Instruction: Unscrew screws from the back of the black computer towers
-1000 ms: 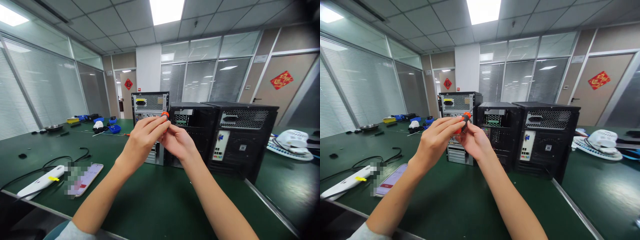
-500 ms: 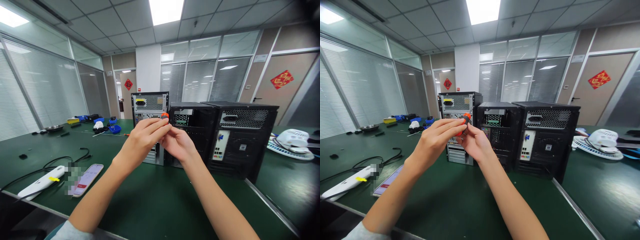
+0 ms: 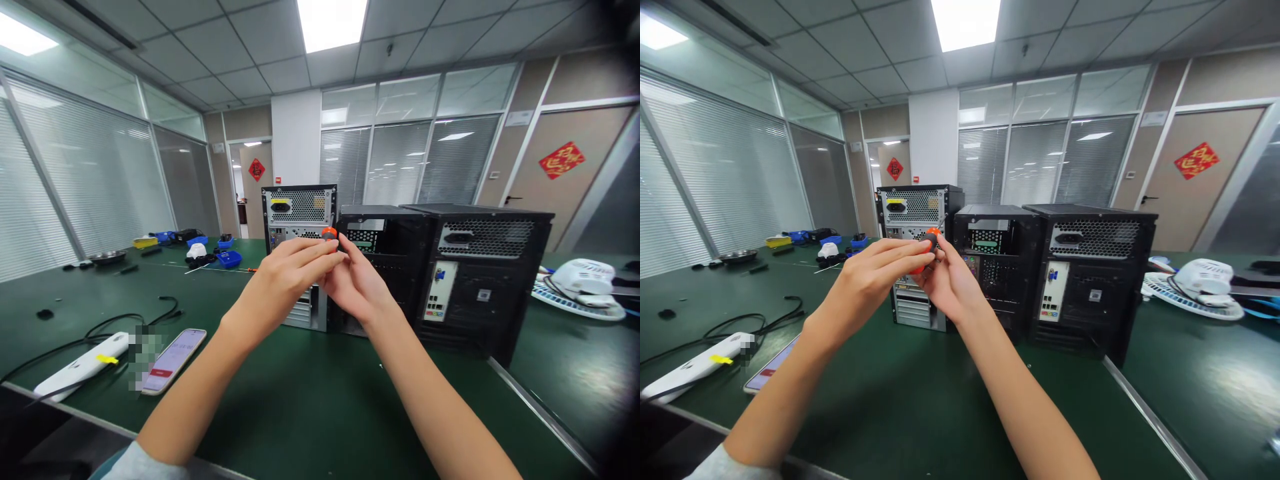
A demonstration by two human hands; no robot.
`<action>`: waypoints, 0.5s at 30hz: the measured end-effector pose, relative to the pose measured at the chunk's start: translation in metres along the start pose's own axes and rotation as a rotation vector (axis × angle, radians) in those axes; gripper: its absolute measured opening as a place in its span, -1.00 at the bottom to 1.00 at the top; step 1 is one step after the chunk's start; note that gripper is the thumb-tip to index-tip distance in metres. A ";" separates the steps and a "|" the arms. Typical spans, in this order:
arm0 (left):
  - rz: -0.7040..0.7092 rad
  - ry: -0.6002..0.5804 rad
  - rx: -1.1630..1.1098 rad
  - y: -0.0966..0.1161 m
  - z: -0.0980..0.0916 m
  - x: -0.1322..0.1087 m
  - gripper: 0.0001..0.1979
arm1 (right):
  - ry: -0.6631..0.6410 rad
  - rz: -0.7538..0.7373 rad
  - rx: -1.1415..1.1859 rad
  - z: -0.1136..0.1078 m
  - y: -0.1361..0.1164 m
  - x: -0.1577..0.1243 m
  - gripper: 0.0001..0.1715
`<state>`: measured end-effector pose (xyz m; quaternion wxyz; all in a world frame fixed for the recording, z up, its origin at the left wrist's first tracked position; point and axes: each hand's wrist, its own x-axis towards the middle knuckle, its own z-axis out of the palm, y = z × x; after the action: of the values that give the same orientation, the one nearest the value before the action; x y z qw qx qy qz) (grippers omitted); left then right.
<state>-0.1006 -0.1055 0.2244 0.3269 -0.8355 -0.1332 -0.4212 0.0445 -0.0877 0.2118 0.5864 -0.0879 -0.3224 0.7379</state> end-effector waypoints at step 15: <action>-0.096 0.014 -0.077 0.000 0.004 0.000 -0.71 | 0.059 0.021 -0.025 0.005 -0.007 0.005 -0.80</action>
<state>-0.0980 -0.1026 0.2230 0.2750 -0.8371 -0.1547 -0.4469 0.0461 -0.0841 0.2211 0.5867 -0.1204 -0.3129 0.7371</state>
